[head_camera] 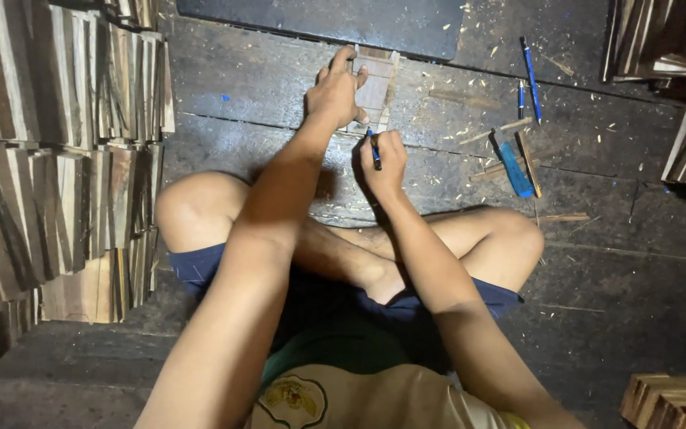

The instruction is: The person sits on the floor and uses a small wooden template and a blue pen to mark lines on small rectangular wooden pieces. They repeatedly pick up a piece, align the template, draw lines, and place the marked piece into a stack.

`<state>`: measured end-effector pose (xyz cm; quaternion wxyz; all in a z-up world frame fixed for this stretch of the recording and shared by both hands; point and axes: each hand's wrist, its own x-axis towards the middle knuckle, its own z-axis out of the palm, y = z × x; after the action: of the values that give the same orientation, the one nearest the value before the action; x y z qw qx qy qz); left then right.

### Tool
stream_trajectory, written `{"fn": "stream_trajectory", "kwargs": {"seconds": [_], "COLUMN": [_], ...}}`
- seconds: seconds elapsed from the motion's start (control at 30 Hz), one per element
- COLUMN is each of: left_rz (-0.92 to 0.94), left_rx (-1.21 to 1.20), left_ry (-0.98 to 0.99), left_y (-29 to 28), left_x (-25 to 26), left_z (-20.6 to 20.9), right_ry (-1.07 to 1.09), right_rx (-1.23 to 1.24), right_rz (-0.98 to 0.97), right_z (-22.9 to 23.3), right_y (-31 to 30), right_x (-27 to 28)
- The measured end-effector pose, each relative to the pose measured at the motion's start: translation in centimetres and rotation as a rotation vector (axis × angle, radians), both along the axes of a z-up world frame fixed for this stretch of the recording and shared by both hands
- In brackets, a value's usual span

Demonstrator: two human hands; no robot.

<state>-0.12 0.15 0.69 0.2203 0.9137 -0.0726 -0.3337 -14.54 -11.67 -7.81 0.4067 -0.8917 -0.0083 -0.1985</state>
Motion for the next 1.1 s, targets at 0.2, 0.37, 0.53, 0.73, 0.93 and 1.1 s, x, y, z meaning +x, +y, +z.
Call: {"fn": "stream_trajectory", "kwargs": {"seconds": [0.2, 0.37, 0.53, 0.73, 0.93, 1.1], "left_rz": [0.005, -0.009, 0.0, -0.014, -0.021, -0.008], "left_rx": [-0.02, -0.004, -0.005, 0.001, 0.014, 0.012], "left_ry": [-0.002, -0.007, 0.017, 0.005, -0.002, 0.009], "left_y": [0.2, 0.1, 0.1, 0.1, 0.3, 0.1], "left_x": [0.0, -0.1, 0.3, 0.1, 0.0, 0.1], "left_z": [0.1, -0.4, 0.2, 0.3, 0.0, 0.5], "right_ry": [0.042, 0.022, 0.012, -0.011, 0.016, 0.093], "right_rx": [-0.007, 0.013, 0.035, 0.017, 0.044, 0.012], "right_rz": [0.028, 0.019, 0.066, 0.041, 0.011, 0.021], "right_z": [1.3, -0.1, 1.2, 0.3, 0.5, 1.6], "right_y": [-0.5, -0.7, -0.9, -0.9, -0.5, -1.6], "right_x": [-0.7, -0.1, -0.4, -0.1, 0.1, -0.8]}}
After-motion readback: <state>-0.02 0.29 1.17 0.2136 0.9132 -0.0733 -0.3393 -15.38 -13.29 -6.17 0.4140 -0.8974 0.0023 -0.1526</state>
